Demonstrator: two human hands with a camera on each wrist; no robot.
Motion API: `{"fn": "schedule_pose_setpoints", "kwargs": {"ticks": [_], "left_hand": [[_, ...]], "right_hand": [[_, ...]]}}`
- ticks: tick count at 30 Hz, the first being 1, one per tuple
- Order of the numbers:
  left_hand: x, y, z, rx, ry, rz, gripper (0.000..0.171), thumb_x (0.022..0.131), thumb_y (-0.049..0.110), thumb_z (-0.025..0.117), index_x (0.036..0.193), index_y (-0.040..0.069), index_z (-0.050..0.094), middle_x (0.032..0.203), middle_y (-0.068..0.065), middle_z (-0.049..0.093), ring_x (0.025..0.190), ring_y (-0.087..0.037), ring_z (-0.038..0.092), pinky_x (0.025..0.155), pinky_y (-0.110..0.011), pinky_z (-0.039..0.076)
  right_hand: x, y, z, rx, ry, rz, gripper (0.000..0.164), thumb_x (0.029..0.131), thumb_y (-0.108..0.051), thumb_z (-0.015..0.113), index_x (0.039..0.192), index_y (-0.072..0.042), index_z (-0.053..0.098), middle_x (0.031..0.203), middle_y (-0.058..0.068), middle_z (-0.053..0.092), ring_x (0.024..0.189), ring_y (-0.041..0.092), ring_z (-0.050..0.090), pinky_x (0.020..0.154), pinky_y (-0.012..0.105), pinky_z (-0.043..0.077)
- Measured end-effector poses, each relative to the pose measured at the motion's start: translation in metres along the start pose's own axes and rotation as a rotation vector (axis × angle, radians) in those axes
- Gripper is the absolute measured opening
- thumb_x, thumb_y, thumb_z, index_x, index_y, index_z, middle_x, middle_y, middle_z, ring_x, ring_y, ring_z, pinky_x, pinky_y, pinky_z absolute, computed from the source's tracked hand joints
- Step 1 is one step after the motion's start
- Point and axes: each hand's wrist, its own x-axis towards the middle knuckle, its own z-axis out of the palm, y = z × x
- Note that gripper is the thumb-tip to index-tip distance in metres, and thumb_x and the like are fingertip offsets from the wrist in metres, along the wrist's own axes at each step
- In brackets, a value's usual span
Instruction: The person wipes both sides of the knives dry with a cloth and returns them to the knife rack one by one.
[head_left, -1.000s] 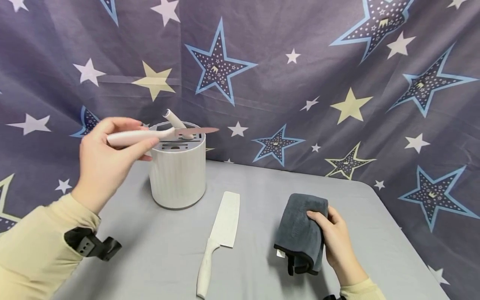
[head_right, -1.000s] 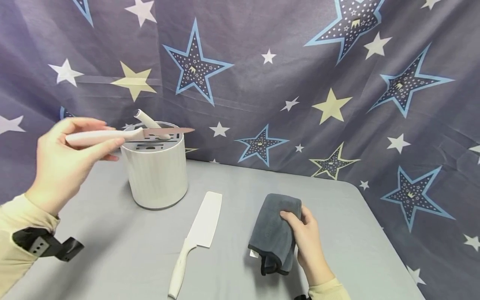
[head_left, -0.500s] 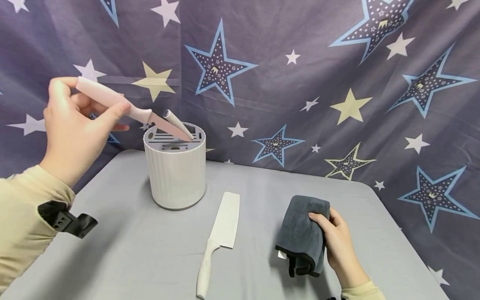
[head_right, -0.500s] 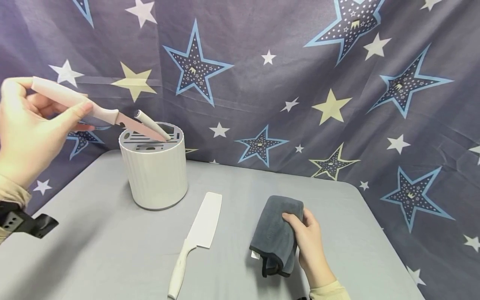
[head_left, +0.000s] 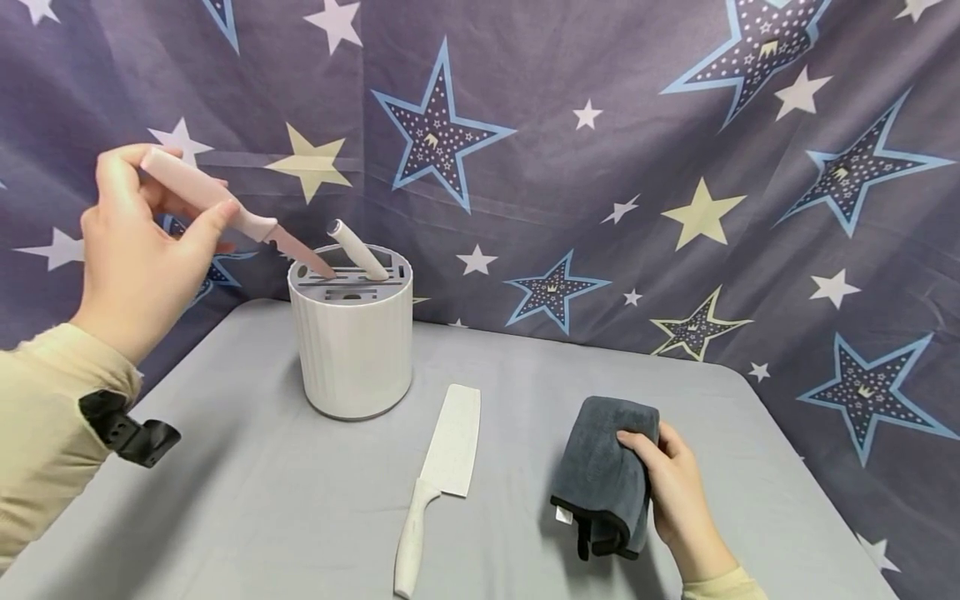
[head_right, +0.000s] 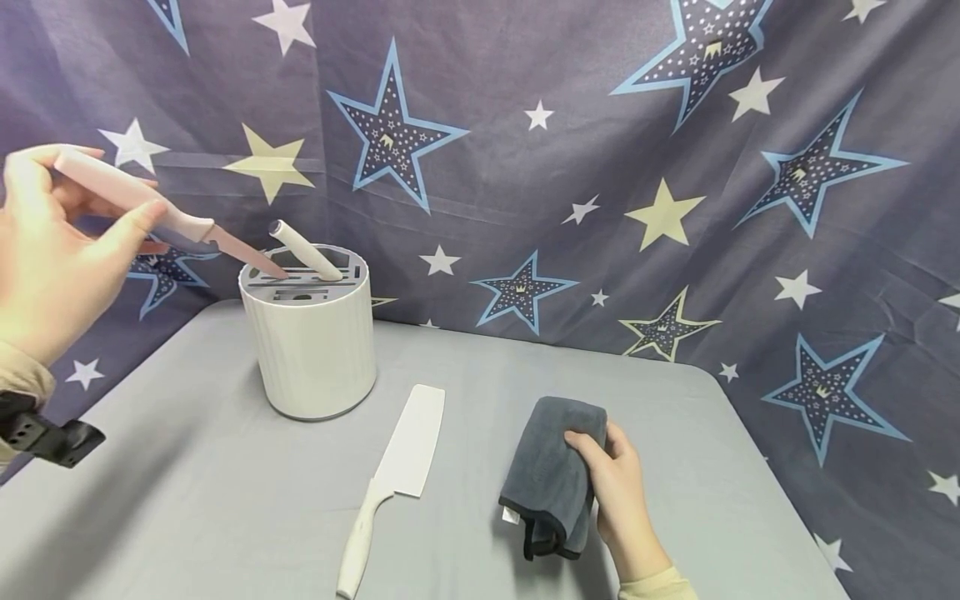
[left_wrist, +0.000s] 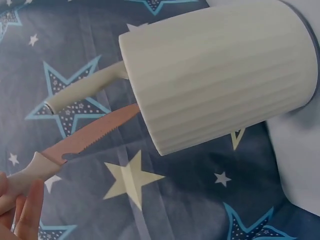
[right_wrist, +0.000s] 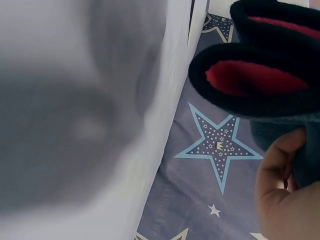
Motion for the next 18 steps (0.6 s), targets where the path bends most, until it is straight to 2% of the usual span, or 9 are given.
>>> {"fn": "schedule_pose_setpoints", "kwargs": {"ticks": [5, 8, 11, 14, 15, 18], "left_hand": [[-0.002, -0.007, 0.007, -0.024, -0.02, 0.017, 0.054, 0.091, 0.014, 0.069, 0.137, 0.021, 0.042, 0.089, 0.04, 0.056, 0.052, 0.019, 0.052, 0.055, -0.003, 0.041], [-0.006, -0.011, 0.012, 0.034, -0.031, 0.038, 0.055, 0.092, 0.017, 0.069, 0.139, 0.022, 0.042, 0.097, 0.037, 0.059, 0.056, 0.02, 0.048, 0.055, -0.004, 0.037], [-0.012, -0.012, 0.019, 0.076, -0.043, 0.048, 0.056, 0.093, 0.017, 0.068, 0.142, 0.021, 0.042, 0.111, 0.017, 0.07, 0.065, 0.02, 0.046, 0.059, -0.007, 0.034], [-0.015, -0.013, 0.026, 0.09, -0.042, 0.047, 0.057, 0.094, 0.016, 0.067, 0.143, 0.018, 0.04, 0.122, -0.005, 0.07, 0.074, 0.02, 0.044, 0.062, -0.013, 0.031], [-0.015, -0.013, 0.028, 0.087, -0.043, 0.044, 0.057, 0.094, 0.016, 0.066, 0.144, 0.017, 0.039, 0.123, -0.01, 0.069, 0.076, 0.02, 0.043, 0.063, -0.014, 0.031], [-0.015, -0.013, 0.036, 0.077, -0.044, 0.04, 0.057, 0.095, 0.015, 0.065, 0.144, 0.015, 0.038, 0.121, -0.012, 0.069, 0.08, 0.02, 0.043, 0.066, -0.015, 0.032]], "right_hand": [[-0.001, 0.001, 0.001, 0.015, 0.009, 0.001, 0.02, 0.093, -0.022, 0.068, 0.112, -0.022, 0.062, 0.096, -0.01, 0.06, 0.086, 0.01, 0.059, 0.073, 0.026, 0.053], [-0.002, 0.002, 0.002, 0.016, 0.009, -0.003, 0.018, 0.093, -0.022, 0.068, 0.11, -0.023, 0.063, 0.095, -0.01, 0.06, 0.085, 0.01, 0.059, 0.072, 0.026, 0.052], [-0.002, 0.002, 0.003, 0.015, 0.005, -0.004, 0.017, 0.093, -0.022, 0.068, 0.109, -0.023, 0.063, 0.096, -0.009, 0.06, 0.085, 0.01, 0.059, 0.072, 0.026, 0.052], [-0.002, 0.003, 0.004, 0.009, 0.002, 0.0, 0.019, 0.093, -0.022, 0.068, 0.111, -0.02, 0.062, 0.097, -0.008, 0.058, 0.086, 0.01, 0.058, 0.072, 0.026, 0.052], [-0.002, 0.003, 0.004, 0.008, 0.002, 0.003, 0.02, 0.093, -0.022, 0.068, 0.112, -0.019, 0.061, 0.097, -0.007, 0.058, 0.086, 0.011, 0.059, 0.073, 0.026, 0.052], [-0.002, 0.003, 0.005, 0.003, 0.003, 0.01, 0.025, 0.093, -0.022, 0.068, 0.115, -0.015, 0.06, 0.098, -0.007, 0.058, 0.086, 0.011, 0.059, 0.073, 0.027, 0.053]]}}
